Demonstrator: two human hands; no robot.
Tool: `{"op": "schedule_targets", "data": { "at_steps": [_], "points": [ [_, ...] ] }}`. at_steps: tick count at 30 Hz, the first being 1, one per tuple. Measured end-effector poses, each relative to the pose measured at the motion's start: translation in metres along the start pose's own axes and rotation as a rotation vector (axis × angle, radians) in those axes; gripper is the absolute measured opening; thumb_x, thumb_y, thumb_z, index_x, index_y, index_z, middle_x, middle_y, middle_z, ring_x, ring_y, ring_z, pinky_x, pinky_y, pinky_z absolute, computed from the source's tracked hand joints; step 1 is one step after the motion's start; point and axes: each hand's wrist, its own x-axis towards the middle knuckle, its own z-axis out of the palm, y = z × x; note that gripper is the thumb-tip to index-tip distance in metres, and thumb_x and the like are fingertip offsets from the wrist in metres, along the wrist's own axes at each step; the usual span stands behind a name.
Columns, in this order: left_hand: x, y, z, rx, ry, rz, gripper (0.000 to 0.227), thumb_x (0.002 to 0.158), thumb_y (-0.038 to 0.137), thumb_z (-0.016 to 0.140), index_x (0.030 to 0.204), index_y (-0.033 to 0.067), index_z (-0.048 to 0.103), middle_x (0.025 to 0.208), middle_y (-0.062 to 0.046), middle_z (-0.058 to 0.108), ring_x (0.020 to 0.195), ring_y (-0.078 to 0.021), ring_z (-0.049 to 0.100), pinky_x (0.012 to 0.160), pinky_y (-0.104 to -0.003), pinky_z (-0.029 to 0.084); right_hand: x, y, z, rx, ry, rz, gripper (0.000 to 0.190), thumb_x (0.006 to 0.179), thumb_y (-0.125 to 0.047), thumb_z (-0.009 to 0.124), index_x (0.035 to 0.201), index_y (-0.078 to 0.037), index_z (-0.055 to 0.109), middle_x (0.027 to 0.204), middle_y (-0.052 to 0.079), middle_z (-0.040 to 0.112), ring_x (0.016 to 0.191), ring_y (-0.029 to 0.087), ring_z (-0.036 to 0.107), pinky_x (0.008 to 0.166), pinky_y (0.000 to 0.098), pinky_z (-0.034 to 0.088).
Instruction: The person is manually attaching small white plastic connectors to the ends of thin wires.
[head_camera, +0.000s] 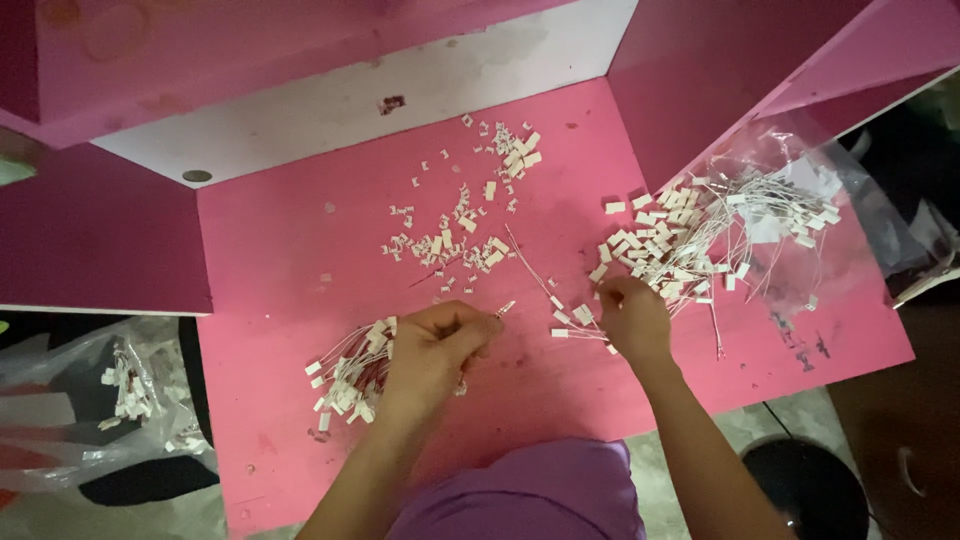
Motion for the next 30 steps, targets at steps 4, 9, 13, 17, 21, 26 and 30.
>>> {"op": "schedule_targets", "data": {
  "at_steps": [4, 9, 13, 17, 21, 26, 30],
  "points": [
    [0.005, 0.0, 0.001, 0.043, 0.011, 0.05, 0.019, 0.086, 0.014, 0.077, 0.072, 0.0014, 0.071, 0.056, 0.001, 0.056, 0.044, -0.0049, 0.044, 0.038, -0.024, 0.033, 0.011, -0.018, -0.006, -0.111, -0.03, 0.084, 0.016, 0.092, -0.016, 0.066, 0.102, -0.011, 0.076, 0.095, 0.01, 0.073, 0.082, 0.03, 0.074, 0.073, 0.0421, 0.058],
    [0.009, -0.01, 0.006, 0.031, -0.055, -0.01, 0.014, 0.085, 0.014, 0.074, 0.076, 0.003, 0.075, 0.054, 0.001, 0.055, 0.041, -0.0055, 0.043, 0.036, -0.024, 0.031, 0.018, -0.032, -0.003, -0.238, -0.072, 0.114, 0.036, 0.085, -0.026, 0.074, 0.118, -0.015, 0.07, 0.114, 0.012, 0.067, 0.097, 0.034, 0.069, 0.077, 0.0481, 0.058],
    [0.009, -0.01, 0.002, 0.033, -0.053, 0.03, 0.014, 0.085, 0.012, 0.074, 0.077, 0.0013, 0.075, 0.057, 0.0, 0.06, 0.043, -0.0049, 0.045, 0.037, -0.024, 0.033, 0.024, -0.025, 0.002, -0.329, -0.064, 0.031, 0.036, 0.086, -0.033, 0.076, 0.114, -0.012, 0.07, 0.112, 0.014, 0.067, 0.097, 0.035, 0.069, 0.076, 0.0485, 0.058],
    [0.013, -0.023, 0.0, 0.027, -0.094, 0.069, 0.011, 0.085, 0.011, 0.071, 0.079, 0.0018, 0.076, 0.059, 0.001, 0.061, 0.045, -0.0044, 0.046, 0.039, -0.023, 0.034, 0.031, 0.018, 0.019, -0.331, -0.105, 0.01, 0.026, 0.095, -0.032, 0.069, 0.108, -0.009, 0.071, 0.097, 0.012, 0.072, 0.085, 0.028, 0.071, 0.071, 0.0407, 0.061],
    [0.01, -0.017, 0.01, 0.086, -0.127, 0.017, 0.013, 0.084, 0.014, 0.074, 0.079, 0.0019, 0.076, 0.061, 0.0, 0.063, 0.046, -0.005, 0.047, 0.039, -0.024, 0.034, 0.02, 0.009, 0.002, 0.464, -0.134, 0.177, 0.018, 0.1, -0.02, 0.063, 0.108, -0.005, 0.07, 0.095, 0.013, 0.075, 0.077, 0.023, 0.072, 0.066, 0.0322, 0.058],
    [0.006, -0.008, 0.022, 0.037, -0.172, 0.004, 0.014, 0.083, 0.014, 0.071, 0.078, 0.0029, 0.076, 0.063, 0.0, 0.065, 0.05, -0.005, 0.051, 0.041, -0.023, 0.036, -0.018, -0.083, -0.057, 1.365, -0.411, 0.394, 0.019, 0.098, -0.011, 0.059, 0.114, 0.0, 0.064, 0.105, 0.018, 0.074, 0.087, 0.024, 0.075, 0.062, 0.0306, 0.06],
    [0.0, 0.001, 0.03, -0.057, -0.184, 0.01, 0.014, 0.084, 0.014, 0.072, 0.075, 0.0028, 0.074, 0.058, -0.001, 0.059, 0.047, -0.0068, 0.049, 0.041, -0.024, 0.034, -0.039, -0.1, -0.071, 1.627, -0.554, 0.284, 0.024, 0.102, -0.01, 0.059, 0.124, -0.002, 0.063, 0.113, 0.018, 0.072, 0.098, 0.024, 0.073, 0.07, 0.032, 0.057]
  ]
}}
